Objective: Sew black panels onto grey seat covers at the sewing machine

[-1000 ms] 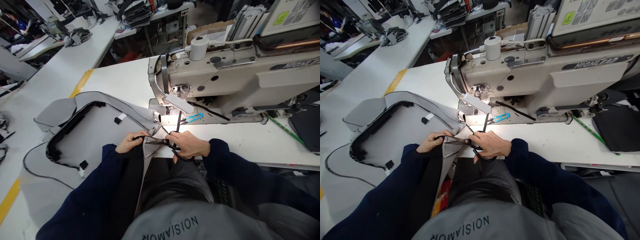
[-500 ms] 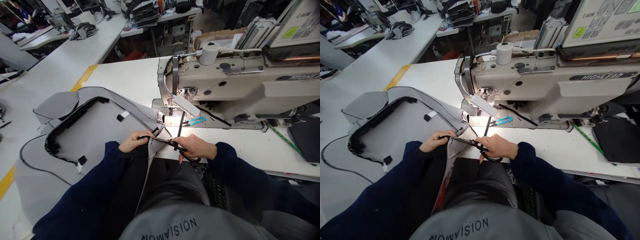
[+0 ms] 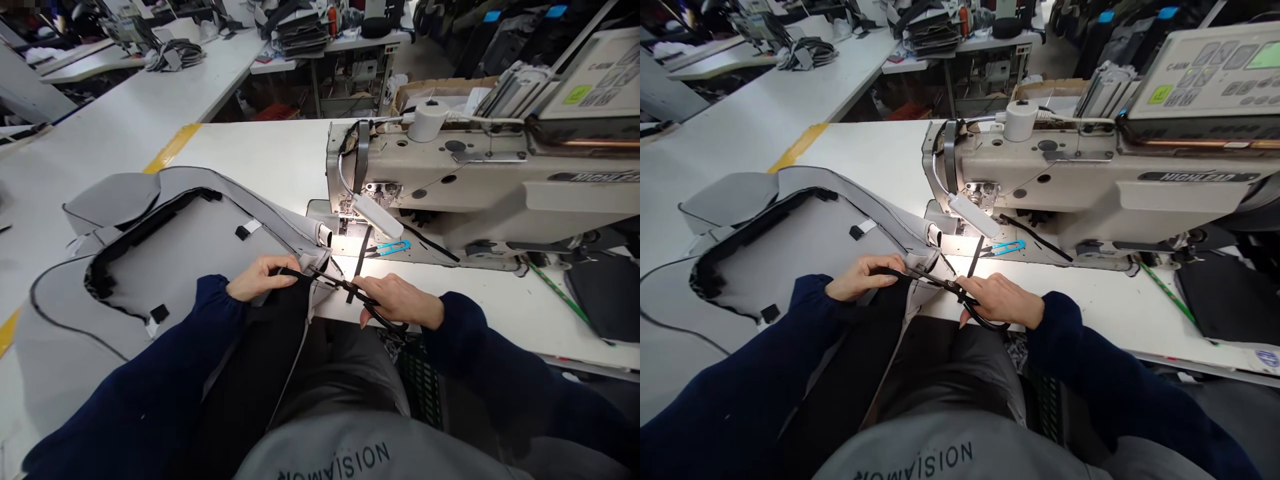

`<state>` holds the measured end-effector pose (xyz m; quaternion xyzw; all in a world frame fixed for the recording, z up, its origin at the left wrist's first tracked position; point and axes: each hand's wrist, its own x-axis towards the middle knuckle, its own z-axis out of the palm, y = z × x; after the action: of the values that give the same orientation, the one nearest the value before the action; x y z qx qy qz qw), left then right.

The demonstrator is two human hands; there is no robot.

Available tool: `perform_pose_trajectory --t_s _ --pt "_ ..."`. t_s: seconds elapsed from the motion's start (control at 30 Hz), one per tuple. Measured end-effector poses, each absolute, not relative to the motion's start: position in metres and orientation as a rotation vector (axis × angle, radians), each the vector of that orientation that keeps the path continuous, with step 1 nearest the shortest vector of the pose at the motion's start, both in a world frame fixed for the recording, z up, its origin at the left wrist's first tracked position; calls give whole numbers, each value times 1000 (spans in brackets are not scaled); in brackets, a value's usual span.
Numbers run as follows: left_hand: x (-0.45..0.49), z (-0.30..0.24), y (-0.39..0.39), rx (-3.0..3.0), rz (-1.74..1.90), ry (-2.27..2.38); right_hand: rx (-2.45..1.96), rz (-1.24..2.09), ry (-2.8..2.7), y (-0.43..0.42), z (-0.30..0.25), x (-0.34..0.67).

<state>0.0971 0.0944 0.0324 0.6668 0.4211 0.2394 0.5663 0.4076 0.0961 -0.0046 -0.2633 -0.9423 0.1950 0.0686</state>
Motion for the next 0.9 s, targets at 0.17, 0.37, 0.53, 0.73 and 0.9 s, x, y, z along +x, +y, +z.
perform_pose_trajectory --t_s 0.17,0.37,0.53,0.73,0.9 --pt "96 34 89 1533 617 1062 -846 603 -2865 98 7 400" --pt "99 38 82 1611 710 1160 -796 418 -3001 106 33 389" --pt "103 43 75 1698 800 1295 -756 281 -3082 106 55 388" --pt "102 48 74 1755 781 1322 -818 222 -3094 90 54 383" --pt "92 58 75 1892 750 1266 -861 167 -3066 82 40 383"
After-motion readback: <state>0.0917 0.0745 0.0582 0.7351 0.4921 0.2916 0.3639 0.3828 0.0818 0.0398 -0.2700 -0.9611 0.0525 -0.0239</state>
